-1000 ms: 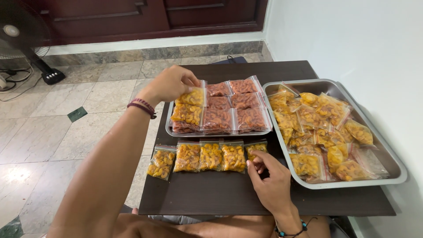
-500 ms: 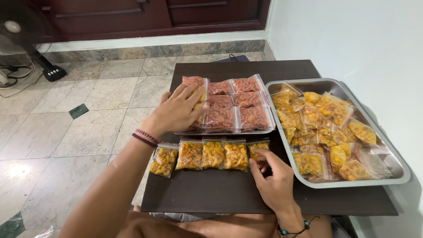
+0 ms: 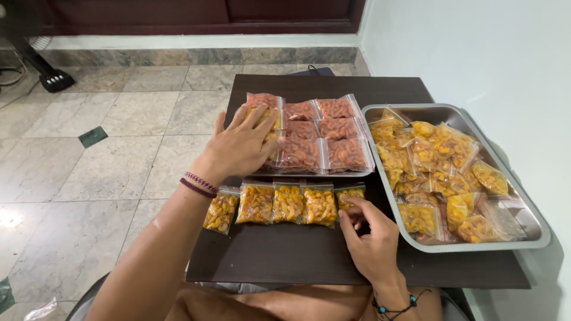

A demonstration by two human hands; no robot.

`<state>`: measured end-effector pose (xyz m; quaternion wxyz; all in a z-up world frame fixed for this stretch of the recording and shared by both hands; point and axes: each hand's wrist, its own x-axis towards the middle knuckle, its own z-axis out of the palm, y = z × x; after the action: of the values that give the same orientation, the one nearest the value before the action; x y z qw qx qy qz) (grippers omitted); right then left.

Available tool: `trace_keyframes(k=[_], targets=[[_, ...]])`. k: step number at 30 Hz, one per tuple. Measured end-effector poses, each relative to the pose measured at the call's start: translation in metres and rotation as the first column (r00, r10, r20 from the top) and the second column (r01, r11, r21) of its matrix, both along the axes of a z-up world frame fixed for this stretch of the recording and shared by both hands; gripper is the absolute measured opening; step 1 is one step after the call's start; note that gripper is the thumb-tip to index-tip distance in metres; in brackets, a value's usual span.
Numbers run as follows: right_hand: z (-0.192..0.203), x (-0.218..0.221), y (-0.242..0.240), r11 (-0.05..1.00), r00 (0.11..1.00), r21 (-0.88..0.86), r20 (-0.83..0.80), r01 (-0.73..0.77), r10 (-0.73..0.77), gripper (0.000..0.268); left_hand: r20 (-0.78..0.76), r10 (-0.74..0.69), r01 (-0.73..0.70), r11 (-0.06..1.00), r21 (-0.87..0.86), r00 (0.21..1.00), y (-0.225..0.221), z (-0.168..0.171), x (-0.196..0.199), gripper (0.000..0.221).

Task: A person is organizing and inspecting small plastic bags filled with snacks, arranging them into rows and placing them into metal and plastic trays.

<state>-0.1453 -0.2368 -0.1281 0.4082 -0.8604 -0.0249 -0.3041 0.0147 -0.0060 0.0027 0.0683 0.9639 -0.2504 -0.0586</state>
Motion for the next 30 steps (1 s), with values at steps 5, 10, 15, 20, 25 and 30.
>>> trace_keyframes(k=[5,10,15,20,25,30], targets=[[0.001,-0.001,-0.001,0.999,1.000,-0.033,0.012,-0.003,0.003,0.022,0.186,0.024,-0.011,0.998,-0.069,0.982,0.002,-0.018,-0.008,0.075],[-0.001,0.000,-0.002,1.000,1.000,0.008,-0.021,0.002,-0.001,0.025,0.387,0.247,-0.081,0.914,-0.398,0.888,0.020,-0.033,-0.043,0.067],[0.001,-0.001,0.000,0.998,0.998,-0.057,0.056,-0.005,0.008,0.021,0.055,0.540,-0.427,0.720,-0.547,0.840,0.067,-0.041,-0.083,0.043],[0.000,0.001,0.002,0.996,0.998,-0.085,0.052,0.029,-0.024,0.020,-0.217,0.614,-0.651,0.703,-0.285,0.759,0.093,-0.055,-0.100,0.044],[-0.004,-0.002,0.002,0.995,0.999,-0.096,0.040,0.030,-0.026,0.020,-0.222,0.605,-0.644,0.715,-0.271,0.765,0.097,-0.064,-0.105,0.048],[-0.002,-0.002,0.003,0.995,0.998,-0.092,0.039,0.044,-0.041,0.022,-0.051,0.545,-0.457,0.646,-0.611,0.837,0.089,-0.049,-0.119,0.041]])
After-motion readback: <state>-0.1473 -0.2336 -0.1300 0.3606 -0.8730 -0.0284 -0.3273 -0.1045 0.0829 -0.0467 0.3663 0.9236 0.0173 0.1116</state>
